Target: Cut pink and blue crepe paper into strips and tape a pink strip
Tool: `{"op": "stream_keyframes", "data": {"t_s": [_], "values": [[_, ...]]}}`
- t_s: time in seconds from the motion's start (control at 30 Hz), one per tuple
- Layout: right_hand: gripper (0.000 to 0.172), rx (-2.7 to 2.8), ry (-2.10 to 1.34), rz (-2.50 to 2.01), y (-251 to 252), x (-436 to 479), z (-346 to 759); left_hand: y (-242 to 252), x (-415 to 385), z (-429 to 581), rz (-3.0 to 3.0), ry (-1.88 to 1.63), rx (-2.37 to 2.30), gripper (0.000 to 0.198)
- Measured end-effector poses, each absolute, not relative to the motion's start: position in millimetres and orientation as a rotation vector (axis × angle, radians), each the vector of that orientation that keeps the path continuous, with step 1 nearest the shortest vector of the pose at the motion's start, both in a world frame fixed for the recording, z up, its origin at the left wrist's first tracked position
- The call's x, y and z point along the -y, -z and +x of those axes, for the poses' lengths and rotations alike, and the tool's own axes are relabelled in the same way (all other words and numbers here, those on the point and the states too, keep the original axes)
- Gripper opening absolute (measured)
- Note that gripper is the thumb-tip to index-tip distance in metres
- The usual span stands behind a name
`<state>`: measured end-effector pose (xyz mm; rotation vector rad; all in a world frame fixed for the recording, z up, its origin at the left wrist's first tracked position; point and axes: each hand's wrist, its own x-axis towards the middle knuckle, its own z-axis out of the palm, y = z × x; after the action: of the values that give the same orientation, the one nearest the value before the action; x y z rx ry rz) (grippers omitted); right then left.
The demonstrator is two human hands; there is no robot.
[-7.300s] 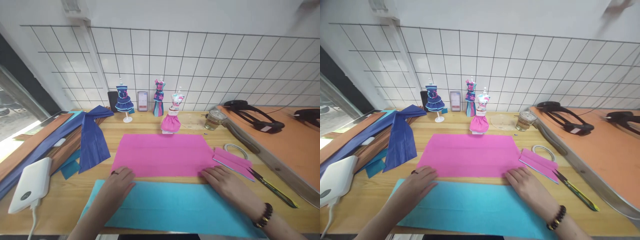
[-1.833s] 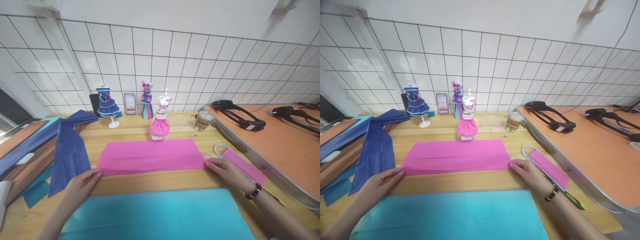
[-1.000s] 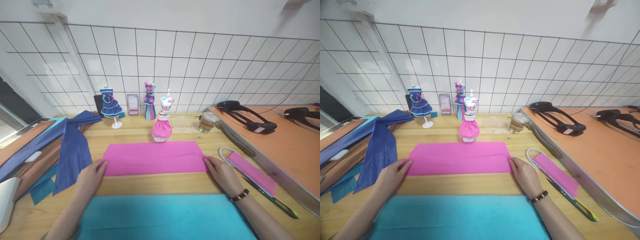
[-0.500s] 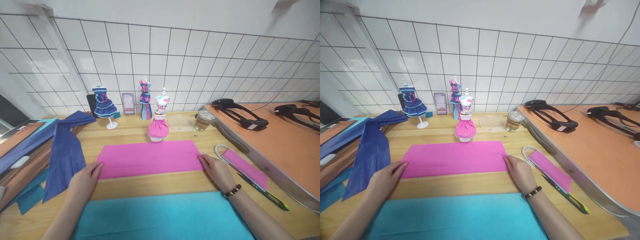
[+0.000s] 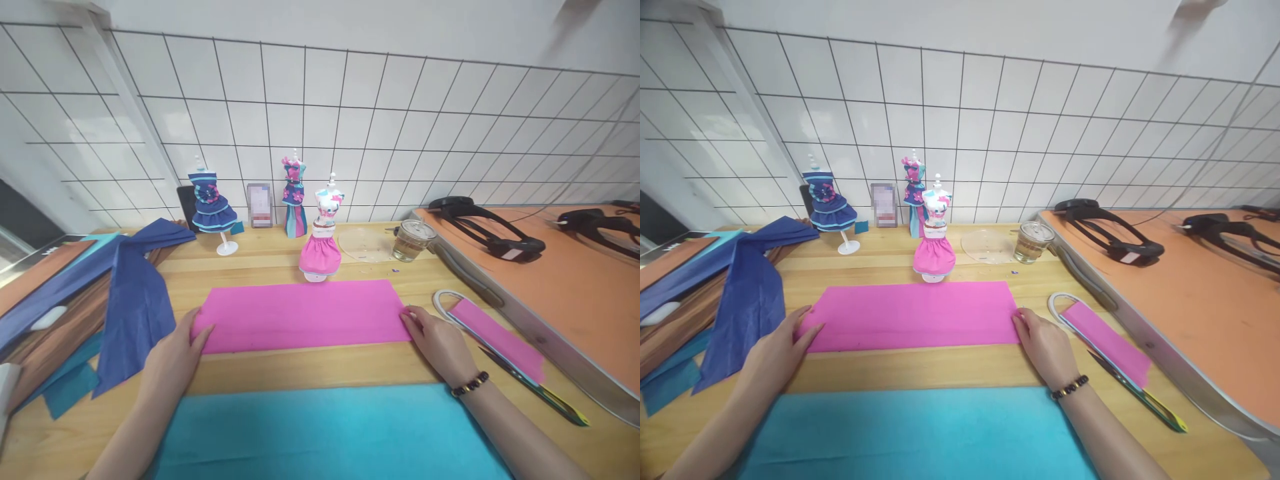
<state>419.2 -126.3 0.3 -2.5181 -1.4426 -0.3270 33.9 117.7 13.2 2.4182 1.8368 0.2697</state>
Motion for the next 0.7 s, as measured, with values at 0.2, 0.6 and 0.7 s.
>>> {"op": "stream_keyframes", "data": {"t_s": [0.2,0.6,0.7], "values": [[0.039,1.427,0.388,-2.532,3.4,127.9,419.0,-18.0,-112.8,37.1,2.364,-0.313,-1.894,0.057],[0.037,1.482,0.474,-2.571,2.5,129.2,417.2,-19.0,-110.0,36.5,2.326,-0.275,-1.968,0.057],[0.037,1.525,0.526,-2.566,2.3,128.9,416.7,-19.2,-108.6,35.5,2.365,-0.276,-1.932,0.054]]}}
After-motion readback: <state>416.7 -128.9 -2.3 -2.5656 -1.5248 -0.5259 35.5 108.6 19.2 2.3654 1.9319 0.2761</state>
